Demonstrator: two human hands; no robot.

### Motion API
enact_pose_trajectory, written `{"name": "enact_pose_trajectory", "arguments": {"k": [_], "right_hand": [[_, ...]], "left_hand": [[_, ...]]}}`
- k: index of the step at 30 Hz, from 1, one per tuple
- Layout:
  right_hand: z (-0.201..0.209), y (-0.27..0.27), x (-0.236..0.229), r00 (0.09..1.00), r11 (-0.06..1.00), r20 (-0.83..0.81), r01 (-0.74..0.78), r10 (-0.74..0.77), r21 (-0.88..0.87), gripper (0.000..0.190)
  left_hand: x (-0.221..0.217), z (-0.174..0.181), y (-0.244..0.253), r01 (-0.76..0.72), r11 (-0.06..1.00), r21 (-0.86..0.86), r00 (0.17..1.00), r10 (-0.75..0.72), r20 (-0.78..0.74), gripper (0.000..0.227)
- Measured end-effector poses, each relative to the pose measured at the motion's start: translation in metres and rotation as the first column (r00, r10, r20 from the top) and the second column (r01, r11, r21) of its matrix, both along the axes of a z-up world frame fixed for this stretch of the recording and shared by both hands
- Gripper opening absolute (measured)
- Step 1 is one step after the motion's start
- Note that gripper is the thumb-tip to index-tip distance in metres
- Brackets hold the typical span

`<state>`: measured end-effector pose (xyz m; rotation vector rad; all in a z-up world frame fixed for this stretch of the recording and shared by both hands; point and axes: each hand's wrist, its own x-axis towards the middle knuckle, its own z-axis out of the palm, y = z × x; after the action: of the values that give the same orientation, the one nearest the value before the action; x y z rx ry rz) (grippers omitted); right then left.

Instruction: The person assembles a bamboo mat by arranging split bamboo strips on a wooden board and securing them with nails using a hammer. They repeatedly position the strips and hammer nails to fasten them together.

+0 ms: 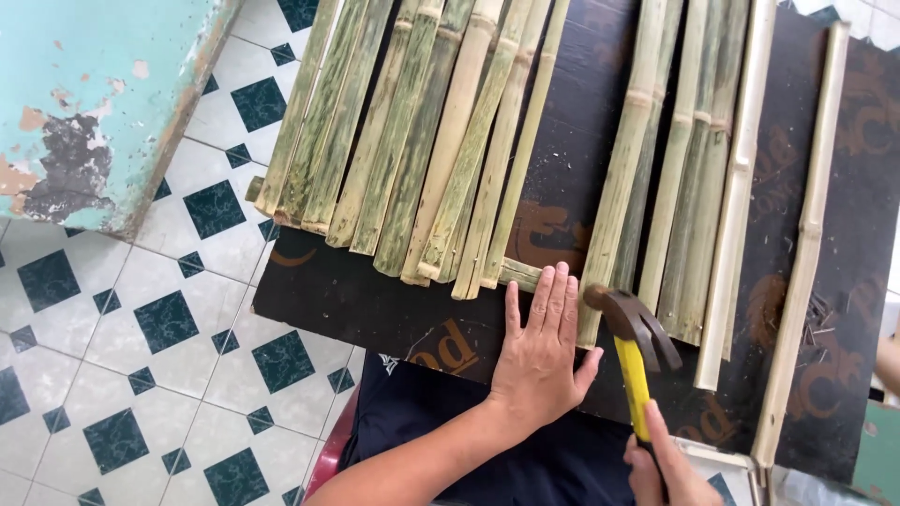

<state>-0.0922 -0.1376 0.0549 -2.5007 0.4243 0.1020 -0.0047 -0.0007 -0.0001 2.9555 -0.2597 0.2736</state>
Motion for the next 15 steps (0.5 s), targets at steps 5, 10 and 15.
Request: {"name": "enact_pose_trajectory", "arguments": {"k": [5,10,15], "right_hand": [[0.010,-0.010,-0.008,0.995,0.985,0.053,-0.086,0.078,0.149,0.059],[-0.029,-0.033,-0.005,0.877,0.826,-0.392,0.427,-0.279,0.367,0.027],[0.016,0.005,0.008,0.995,0.984,-0.082,-0.073,0.060,-0.163,0.044]], "left_hand": [[0.001,-0.001,-0.001,0.003,0.999,-0.039,1.000,-0.004,-0.015,0.083],[0.000,0.001,0.001,0.001,0.999,-0.035,1.000,-0.001,0.004,0.079],[0.002,0.001,-0.001,0.007,0.999,-0.046,1.000,-0.008,-0.005,0.078]]}}
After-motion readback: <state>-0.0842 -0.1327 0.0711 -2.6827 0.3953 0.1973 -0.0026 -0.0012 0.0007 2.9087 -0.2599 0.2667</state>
